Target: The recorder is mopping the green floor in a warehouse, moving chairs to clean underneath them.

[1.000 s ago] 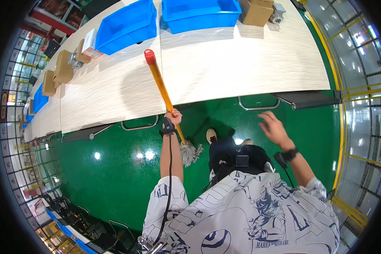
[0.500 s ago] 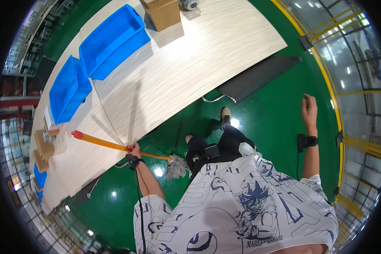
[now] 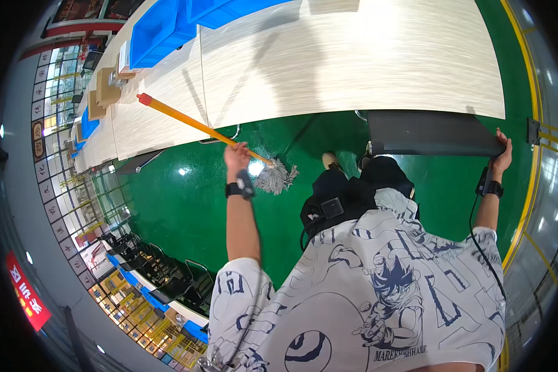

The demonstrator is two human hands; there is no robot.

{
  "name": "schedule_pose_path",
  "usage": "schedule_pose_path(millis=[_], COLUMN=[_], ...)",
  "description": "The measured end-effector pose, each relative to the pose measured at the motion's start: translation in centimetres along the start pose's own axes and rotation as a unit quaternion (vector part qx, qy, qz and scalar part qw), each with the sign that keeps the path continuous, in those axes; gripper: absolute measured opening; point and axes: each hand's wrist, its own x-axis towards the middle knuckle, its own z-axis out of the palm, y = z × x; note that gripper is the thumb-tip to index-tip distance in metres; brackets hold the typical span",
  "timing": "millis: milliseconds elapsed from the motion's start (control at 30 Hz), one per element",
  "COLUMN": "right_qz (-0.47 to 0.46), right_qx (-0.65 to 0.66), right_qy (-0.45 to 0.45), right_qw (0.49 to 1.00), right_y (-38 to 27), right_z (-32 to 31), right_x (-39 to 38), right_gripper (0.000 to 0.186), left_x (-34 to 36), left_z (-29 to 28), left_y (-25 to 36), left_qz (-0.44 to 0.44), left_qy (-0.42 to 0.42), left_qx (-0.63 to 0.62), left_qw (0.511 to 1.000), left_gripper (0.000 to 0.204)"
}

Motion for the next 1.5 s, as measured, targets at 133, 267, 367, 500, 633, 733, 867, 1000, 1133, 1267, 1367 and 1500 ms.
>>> schedule_pose_path(millis=[133, 267, 367, 500, 633, 733, 867, 1000, 1133, 1267, 1367, 1500], right_qz=[0.030, -0.028, -0.058, -0.105, -0.085, -0.085, -0.063, -0.089, -0.087, -0.092, -0.076, -0.129], right_qx=[0.106, -0.038, -0.058, -0.063, 0.025, 0.008, -0.049, -0.029, -0.052, -0.020, 0.028, 0.024], right_qy=[0.069, 0.090, 0.108, 0.144, 0.213, 0.247, 0.247, 0.231, 0.260, 0.290, 0.338, 0.391], right_qw=[0.992, 0.995, 0.991, 0.982, 0.973, 0.965, 0.966, 0.968, 0.960, 0.952, 0.938, 0.911], right_y=[-0.5, 0.6, 2.4, 4.0, 5.5, 5.5, 6.1, 7.9, 8.9, 6.5, 5.8, 5.8], right_z=[1.5, 3.3, 2.8, 3.9, 1.5, -0.7, -1.3, -4.1, -8.3, -14.4, -17.6, -24.6], right_x=[-0.9, -4.6, -8.9, -15.1, -21.1, -25.3, -31.6, -37.2, -42.7, -49.8, -52.8, -58.0], right_gripper=[0.030, 0.034, 0.036, 0.037, 0.036, 0.036, 0.038, 0.042, 0.042, 0.043, 0.042, 0.040], left_x=[-7.3, -10.8, -15.0, -14.6, -15.6, -16.9, -15.2, -17.2, -18.7, -26.1, -28.2, -33.3], left_z=[9.9, 16.3, 19.8, 18.5, 16.1, 13.5, 7.7, 3.4, -0.5, -3.4, -4.6, -4.2], left_y=[-4.6, -7.2, -10.1, -11.2, -12.7, -14.3, -15.8, -16.3, -18.8, -23.0, -25.9, -30.7], left_qz=[-0.027, 0.004, 0.031, 0.051, 0.096, 0.072, 0.098, 0.098, 0.116, 0.089, 0.089, 0.091], left_qy=[-0.237, -0.347, -0.444, -0.429, -0.398, -0.396, -0.384, -0.364, -0.405, -0.374, -0.387, -0.456], left_qx=[0.311, 0.399, 0.336, 0.352, 0.427, 0.436, 0.469, 0.491, 0.460, 0.512, 0.527, 0.541], left_qw=[0.920, 0.849, 0.830, 0.830, 0.806, 0.805, 0.789, 0.785, 0.782, 0.768, 0.751, 0.701], left_gripper=[0.057, 0.065, 0.058, 0.046, 0.048, 0.052, 0.052, 0.049, 0.043, 0.038, 0.038, 0.040])
